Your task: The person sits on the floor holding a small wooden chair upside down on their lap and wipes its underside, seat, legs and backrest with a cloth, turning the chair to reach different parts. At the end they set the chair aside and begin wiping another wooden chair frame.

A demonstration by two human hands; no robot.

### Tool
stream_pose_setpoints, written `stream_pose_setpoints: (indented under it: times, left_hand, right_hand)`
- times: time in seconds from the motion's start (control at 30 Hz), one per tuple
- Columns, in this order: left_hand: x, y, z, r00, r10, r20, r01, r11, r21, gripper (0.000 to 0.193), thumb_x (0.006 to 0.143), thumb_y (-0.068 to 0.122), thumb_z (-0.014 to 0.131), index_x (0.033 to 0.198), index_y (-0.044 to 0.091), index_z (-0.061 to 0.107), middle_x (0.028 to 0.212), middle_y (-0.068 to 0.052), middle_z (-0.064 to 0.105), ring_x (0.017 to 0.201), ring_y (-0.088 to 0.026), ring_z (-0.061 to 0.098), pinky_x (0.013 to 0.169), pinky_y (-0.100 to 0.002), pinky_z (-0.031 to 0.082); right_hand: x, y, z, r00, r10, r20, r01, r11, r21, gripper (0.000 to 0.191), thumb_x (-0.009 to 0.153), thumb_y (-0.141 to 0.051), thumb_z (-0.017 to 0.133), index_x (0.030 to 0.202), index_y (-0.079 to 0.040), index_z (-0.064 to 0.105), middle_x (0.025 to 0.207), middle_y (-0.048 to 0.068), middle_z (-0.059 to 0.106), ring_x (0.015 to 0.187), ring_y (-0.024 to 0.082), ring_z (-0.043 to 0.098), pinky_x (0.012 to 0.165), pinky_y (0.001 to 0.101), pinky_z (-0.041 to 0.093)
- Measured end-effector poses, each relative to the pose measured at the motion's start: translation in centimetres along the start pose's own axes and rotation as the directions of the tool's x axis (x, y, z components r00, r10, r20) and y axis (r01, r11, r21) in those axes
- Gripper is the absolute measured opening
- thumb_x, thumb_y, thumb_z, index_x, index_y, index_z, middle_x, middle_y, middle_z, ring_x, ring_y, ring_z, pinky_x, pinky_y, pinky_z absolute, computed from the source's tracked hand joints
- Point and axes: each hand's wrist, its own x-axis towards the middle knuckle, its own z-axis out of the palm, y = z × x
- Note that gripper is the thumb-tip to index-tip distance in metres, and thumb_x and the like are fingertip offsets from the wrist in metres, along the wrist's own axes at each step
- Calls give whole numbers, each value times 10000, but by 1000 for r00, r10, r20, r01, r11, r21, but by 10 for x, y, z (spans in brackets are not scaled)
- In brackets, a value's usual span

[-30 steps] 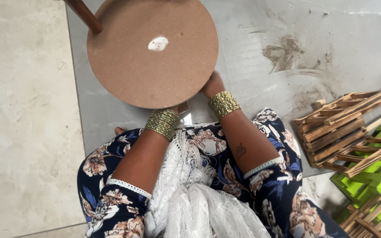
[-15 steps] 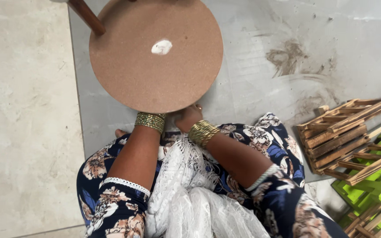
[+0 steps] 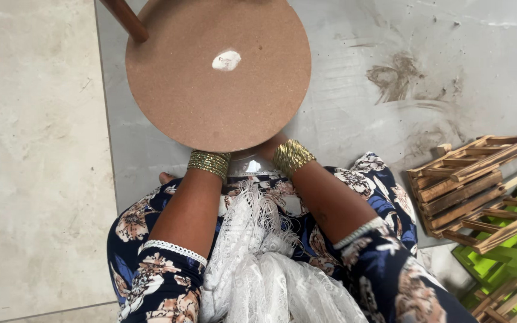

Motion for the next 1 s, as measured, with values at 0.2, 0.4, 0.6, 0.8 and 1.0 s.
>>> stream_pose_setpoints:
  times: [0.2, 0.4, 0.6, 0.8, 1.0]
  left_hand:
    - [3, -6, -4, 1000, 1, 6, -1, 1000, 3, 618, 1002, 403, 517, 1505, 72, 376, 1506, -224, 480, 1374, -386, 479, 1121, -522, 426]
    - [3, -7, -11, 1000, 7, 1, -7, 1000, -7, 615, 1003, 402, 513, 1503, 70, 379, 1505, -223, 481, 1375, -386, 479, 1123, -524, 424]
    - [6, -12, -25, 1000, 16, -2, -16, 1000, 0, 612, 1005, 402, 510, 1501, 67, 383, 1505, -221, 483, 1376, -387, 478, 1125, -526, 422]
    - [8, -16, -29, 1000, 20, 3, -20, 1000, -3, 609, 1006, 402, 507, 1500, 65, 386, 1504, -220, 484, 1376, -387, 478, 1127, -528, 420]
    - [7, -16, -24, 1000, 25, 3, -25, 1000, -15, 607, 1008, 402, 503, 1498, 63, 390, 1503, -219, 485, 1377, -387, 478, 1130, -530, 418]
  right_hand:
    - [-12, 20, -36, 935, 207, 288, -180, 977, -118, 599, 817, -267, 792, 1380, -195, 601, 1420, 94, 606, 1336, 266, 564, 1103, 416, 464]
    - [25, 24, -33, 984, 89, -157, 93, 493, 865, 523, 1058, -383, 542, 1524, -192, 403, 1544, 109, 544, 1383, 257, 576, 1033, 391, 598]
    - [-10, -14, 44, 981, 82, 178, -19, 944, -328, 298, 903, -213, 595, 1137, -222, 779, 1295, 74, 699, 1304, 297, 596, 1167, 470, 390]
    - [-23, -19, 69, 974, -135, 182, 218, 772, -597, 270, 903, -197, 661, 1137, -110, 763, 1282, 123, 704, 1284, 302, 620, 1124, 469, 449]
    - [-20, 18, -21, 844, 496, 204, -299, 751, -589, 513, 838, -341, 710, 1316, -172, 634, 1321, 172, 598, 1196, 333, 619, 988, 445, 519]
